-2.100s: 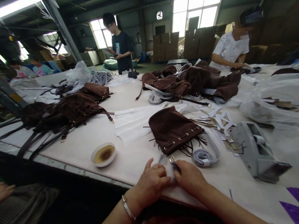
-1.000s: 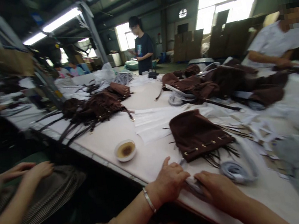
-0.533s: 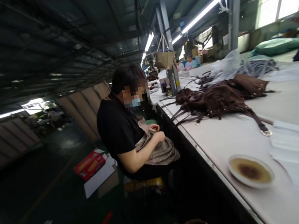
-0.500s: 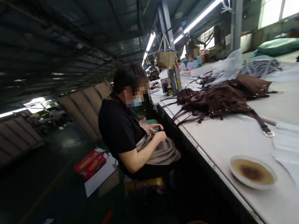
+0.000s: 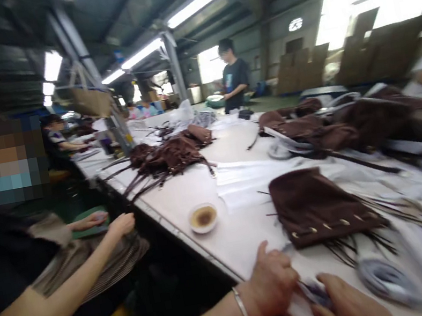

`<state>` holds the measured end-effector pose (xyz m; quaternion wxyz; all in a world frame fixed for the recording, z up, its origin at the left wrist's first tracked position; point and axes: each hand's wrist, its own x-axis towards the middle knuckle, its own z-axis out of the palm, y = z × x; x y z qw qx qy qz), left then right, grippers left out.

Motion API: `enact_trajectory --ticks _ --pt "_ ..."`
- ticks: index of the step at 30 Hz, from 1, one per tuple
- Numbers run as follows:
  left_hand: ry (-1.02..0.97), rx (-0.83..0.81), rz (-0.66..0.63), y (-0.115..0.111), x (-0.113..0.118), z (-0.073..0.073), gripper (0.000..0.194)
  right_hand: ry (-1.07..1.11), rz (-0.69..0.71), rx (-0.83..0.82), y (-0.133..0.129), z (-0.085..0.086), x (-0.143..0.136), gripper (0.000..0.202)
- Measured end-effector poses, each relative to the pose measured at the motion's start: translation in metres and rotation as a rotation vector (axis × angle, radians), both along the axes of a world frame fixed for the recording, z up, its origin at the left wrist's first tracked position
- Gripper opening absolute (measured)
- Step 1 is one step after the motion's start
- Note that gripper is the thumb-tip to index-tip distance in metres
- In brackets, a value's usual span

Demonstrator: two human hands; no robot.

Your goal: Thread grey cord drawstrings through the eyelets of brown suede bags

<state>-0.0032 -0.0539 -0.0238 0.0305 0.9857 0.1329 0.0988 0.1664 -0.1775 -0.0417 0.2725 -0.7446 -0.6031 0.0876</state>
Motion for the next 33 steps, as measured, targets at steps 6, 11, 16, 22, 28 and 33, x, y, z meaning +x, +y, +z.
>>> enact_trajectory --ticks 6,11,16,22,28,33 --pt "-0.219 -0.059 0.076 0.004 0.003 -0.007 0.013 -0.049 -0.209 -0.286 -0.014 0.030 -0.011 0.035" --pt "-0.302 -0.016 0.127 -0.009 0.012 -0.010 0.010 -0.006 -0.226 -0.274 -0.009 0.037 -0.017 0.042" --pt "-0.360 0.021 0.178 -0.019 0.019 -0.015 0.013 -0.097 -0.177 -0.139 0.001 0.035 -0.018 0.028" --pt "-0.422 0.039 0.166 -0.027 0.025 -0.019 0.009 -0.035 -0.269 -0.339 0.021 0.049 -0.013 0.041" --pt "-0.306 -0.015 0.019 -0.017 0.016 -0.013 0.010 -0.012 -0.235 -0.414 0.037 0.052 -0.003 0.034" --pt "-0.223 -0.059 -0.091 -0.004 0.005 -0.005 0.009 -0.143 -0.221 -0.460 0.044 0.057 -0.008 0.032"
